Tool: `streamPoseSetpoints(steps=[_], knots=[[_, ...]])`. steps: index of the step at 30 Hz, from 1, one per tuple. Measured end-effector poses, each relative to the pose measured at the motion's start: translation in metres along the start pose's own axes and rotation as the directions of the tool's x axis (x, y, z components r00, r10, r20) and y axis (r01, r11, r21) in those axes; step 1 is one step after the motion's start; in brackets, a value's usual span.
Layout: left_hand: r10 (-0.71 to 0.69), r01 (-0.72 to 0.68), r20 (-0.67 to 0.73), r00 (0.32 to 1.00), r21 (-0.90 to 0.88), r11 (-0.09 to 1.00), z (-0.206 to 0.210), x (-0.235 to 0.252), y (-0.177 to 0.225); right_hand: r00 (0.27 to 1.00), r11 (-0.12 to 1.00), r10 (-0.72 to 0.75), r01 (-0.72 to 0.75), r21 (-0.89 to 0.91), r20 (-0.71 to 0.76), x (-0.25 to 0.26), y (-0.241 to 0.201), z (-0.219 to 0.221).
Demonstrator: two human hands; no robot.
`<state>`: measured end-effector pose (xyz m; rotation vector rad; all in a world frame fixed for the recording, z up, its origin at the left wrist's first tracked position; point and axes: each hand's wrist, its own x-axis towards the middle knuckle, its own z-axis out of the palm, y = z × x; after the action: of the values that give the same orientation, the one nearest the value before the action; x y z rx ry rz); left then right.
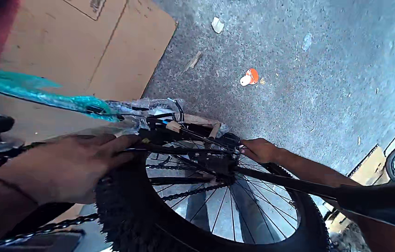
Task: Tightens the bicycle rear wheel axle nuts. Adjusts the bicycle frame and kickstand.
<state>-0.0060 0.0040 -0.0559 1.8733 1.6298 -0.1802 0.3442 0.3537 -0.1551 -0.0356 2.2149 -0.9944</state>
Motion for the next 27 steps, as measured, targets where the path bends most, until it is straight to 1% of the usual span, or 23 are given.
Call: streamPoseSetpoints(steps=[3,6,7,9,11,13,14,16,18,19,20,21,22,23,24,25,26,27], knots=[[-0.015,0.014,-0.028,0.999,-0.037,0.999,0.002,-0.001,0.006,0.991,0.99,0.009,0.01,-0.14,0.131,0.002,-0.003,-0.008],[-0.02,0.019,-0.027,0.999,-0.026,0.999,0.004,-0.001,0.005,0.96,0.963,0.123,-0.054,-0.265,0.251,0.01,-0.013,-0.016],[-0.028,0.028,-0.008,1.0,-0.032,0.999,0.002,0.0,0.005,0.954,0.958,0.136,-0.058,-0.28,0.268,0.013,-0.013,-0.017],[0.003,-0.004,-0.026,1.0,-0.019,1.0,0.004,0.0,0.001,0.951,0.955,0.12,-0.032,-0.296,0.284,0.017,-0.009,-0.017],[0.015,-0.015,-0.019,1.0,0.002,1.0,0.0,0.001,0.0,0.947,0.95,0.157,-0.067,-0.304,0.281,0.013,-0.016,-0.019],[0.018,-0.018,-0.011,1.0,0.002,1.0,-0.007,0.002,0.001,0.942,0.934,0.252,-0.177,-0.309,0.221,-0.008,-0.039,-0.021],[0.031,-0.031,-0.035,0.999,0.015,0.999,-0.007,0.001,0.0,0.94,0.924,0.291,-0.227,-0.309,0.18,-0.024,-0.052,-0.022],[0.033,-0.033,-0.04,0.999,0.013,0.999,-0.004,0.001,-0.002,0.897,0.881,0.4,-0.32,-0.347,0.188,-0.059,-0.077,-0.035],[0.028,-0.028,-0.053,0.998,-0.002,1.0,0.0,0.002,-0.001,0.862,0.842,0.464,-0.358,-0.404,0.203,-0.088,-0.107,-0.061],[0.022,-0.022,-0.032,0.999,-0.005,1.0,0.001,0.002,0.0,0.872,0.839,0.447,-0.331,-0.433,0.2,-0.098,-0.121,-0.075],[0.013,-0.013,-0.005,1.0,-0.002,1.0,0.001,0.002,0.0,0.915,0.848,0.368,-0.258,-0.463,0.165,-0.105,-0.131,-0.088],[0.001,-0.001,0.018,1.0,0.003,1.0,0.001,0.003,0.0,0.972,0.861,0.221,-0.154,-0.484,0.083,-0.107,-0.134,-0.097],[-0.003,0.003,0.025,1.0,-0.001,1.0,0.001,0.003,0.0,0.998,0.874,0.059,-0.055,-0.483,-0.006,-0.104,-0.134,-0.106],[0.005,-0.005,0.002,1.0,-0.013,1.0,0.002,0.003,0.0,0.993,0.887,-0.09,0.047,-0.46,-0.072,-0.096,-0.13,-0.113],[0.01,-0.011,-0.013,1.0,-0.023,1.0,0.002,0.003,0.001,0.969,0.9,-0.21,0.14,-0.412,-0.128,-0.084,-0.124,-0.12],[0.014,-0.014,-0.014,1.0,-0.023,1.0,0.002,0.003,0.002,0.937,0.907,-0.295,0.213,-0.363,-0.187,-0.071,-0.118,-0.124],[0.013,-0.013,0.003,1.0,-0.021,1.0,-0.001,0.003,0.002,0.902,0.914,-0.349,0.267,-0.306,-0.253,-0.056,-0.116,-0.127],[0.021,-0.021,-0.01,1.0,-0.009,1.0,-0.001,0.003,0.0,0.868,0.917,-0.382,0.314,-0.247,-0.317,-0.04,-0.118,-0.127]])
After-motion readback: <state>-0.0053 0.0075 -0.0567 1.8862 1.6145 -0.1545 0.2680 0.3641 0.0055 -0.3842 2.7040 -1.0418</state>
